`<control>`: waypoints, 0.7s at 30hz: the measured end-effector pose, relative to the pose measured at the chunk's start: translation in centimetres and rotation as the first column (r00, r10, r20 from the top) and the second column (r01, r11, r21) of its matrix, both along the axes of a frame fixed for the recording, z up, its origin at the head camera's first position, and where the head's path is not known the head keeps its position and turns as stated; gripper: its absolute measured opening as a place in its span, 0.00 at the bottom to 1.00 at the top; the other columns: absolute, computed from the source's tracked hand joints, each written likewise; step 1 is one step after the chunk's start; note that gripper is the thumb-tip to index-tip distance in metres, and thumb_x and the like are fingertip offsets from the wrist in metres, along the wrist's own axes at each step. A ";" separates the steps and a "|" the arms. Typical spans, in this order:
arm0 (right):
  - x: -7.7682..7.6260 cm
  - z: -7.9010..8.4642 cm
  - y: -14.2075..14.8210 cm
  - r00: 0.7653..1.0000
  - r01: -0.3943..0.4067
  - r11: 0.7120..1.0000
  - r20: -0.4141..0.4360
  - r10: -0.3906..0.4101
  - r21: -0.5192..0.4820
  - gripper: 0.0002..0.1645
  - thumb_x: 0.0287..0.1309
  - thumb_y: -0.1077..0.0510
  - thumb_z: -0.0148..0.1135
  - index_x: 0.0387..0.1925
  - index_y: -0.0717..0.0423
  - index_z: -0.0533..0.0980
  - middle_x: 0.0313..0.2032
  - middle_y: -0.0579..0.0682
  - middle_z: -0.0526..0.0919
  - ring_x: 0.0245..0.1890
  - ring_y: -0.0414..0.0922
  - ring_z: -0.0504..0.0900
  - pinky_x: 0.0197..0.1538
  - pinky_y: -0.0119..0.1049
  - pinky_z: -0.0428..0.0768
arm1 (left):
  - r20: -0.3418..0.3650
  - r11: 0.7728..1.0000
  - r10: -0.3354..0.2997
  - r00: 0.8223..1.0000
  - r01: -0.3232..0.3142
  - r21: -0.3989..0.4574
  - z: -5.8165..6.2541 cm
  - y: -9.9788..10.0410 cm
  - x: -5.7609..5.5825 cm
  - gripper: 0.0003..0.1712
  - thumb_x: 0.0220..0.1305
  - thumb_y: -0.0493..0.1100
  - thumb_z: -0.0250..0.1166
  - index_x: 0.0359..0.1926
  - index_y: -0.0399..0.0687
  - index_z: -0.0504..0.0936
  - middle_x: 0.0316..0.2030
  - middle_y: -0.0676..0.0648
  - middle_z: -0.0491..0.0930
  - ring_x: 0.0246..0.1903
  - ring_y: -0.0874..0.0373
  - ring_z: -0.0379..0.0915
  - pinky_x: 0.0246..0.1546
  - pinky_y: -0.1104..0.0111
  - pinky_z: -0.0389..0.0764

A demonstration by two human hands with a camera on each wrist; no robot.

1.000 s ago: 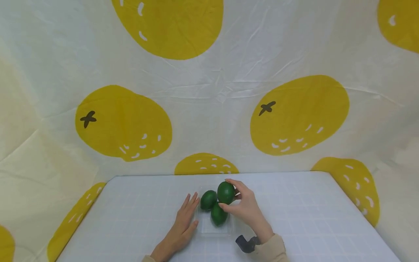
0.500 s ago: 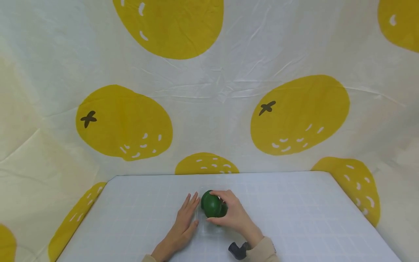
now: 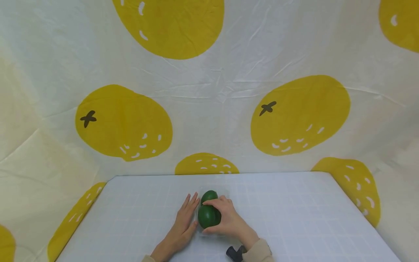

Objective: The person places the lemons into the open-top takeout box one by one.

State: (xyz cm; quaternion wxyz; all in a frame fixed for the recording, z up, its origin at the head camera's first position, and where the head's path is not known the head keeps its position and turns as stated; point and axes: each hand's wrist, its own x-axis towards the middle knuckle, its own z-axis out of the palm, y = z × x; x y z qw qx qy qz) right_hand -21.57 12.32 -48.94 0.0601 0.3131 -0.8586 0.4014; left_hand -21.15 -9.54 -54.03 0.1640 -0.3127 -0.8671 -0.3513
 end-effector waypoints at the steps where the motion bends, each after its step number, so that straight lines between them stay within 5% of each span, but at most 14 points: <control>1: 0.0 0.0 0.0 1.000 -0.001 1.000 0.010 0.001 0.000 0.45 0.32 0.36 0.75 0.58 0.37 0.71 0.48 0.39 0.69 0.46 0.43 0.65 0.41 0.41 0.74 | 0.002 1.000 -0.002 1.000 0.002 0.002 0.0 0.0 0.0 0.35 0.69 0.50 0.45 0.74 0.54 0.47 0.73 0.49 0.43 0.71 0.38 0.35 0.61 0.38 0.49; 21: -0.3 0.1 -0.1 0.997 -0.028 0.994 -0.070 0.036 0.106 0.46 0.35 0.30 0.70 0.58 0.40 0.71 0.55 0.32 0.72 0.51 0.40 0.67 0.49 0.48 0.64 | 0.008 1.000 0.005 1.000 -0.005 -0.010 -0.1 -0.1 -0.1 0.34 0.68 0.46 0.46 0.73 0.48 0.50 0.73 0.48 0.44 0.71 0.39 0.34 0.61 0.40 0.50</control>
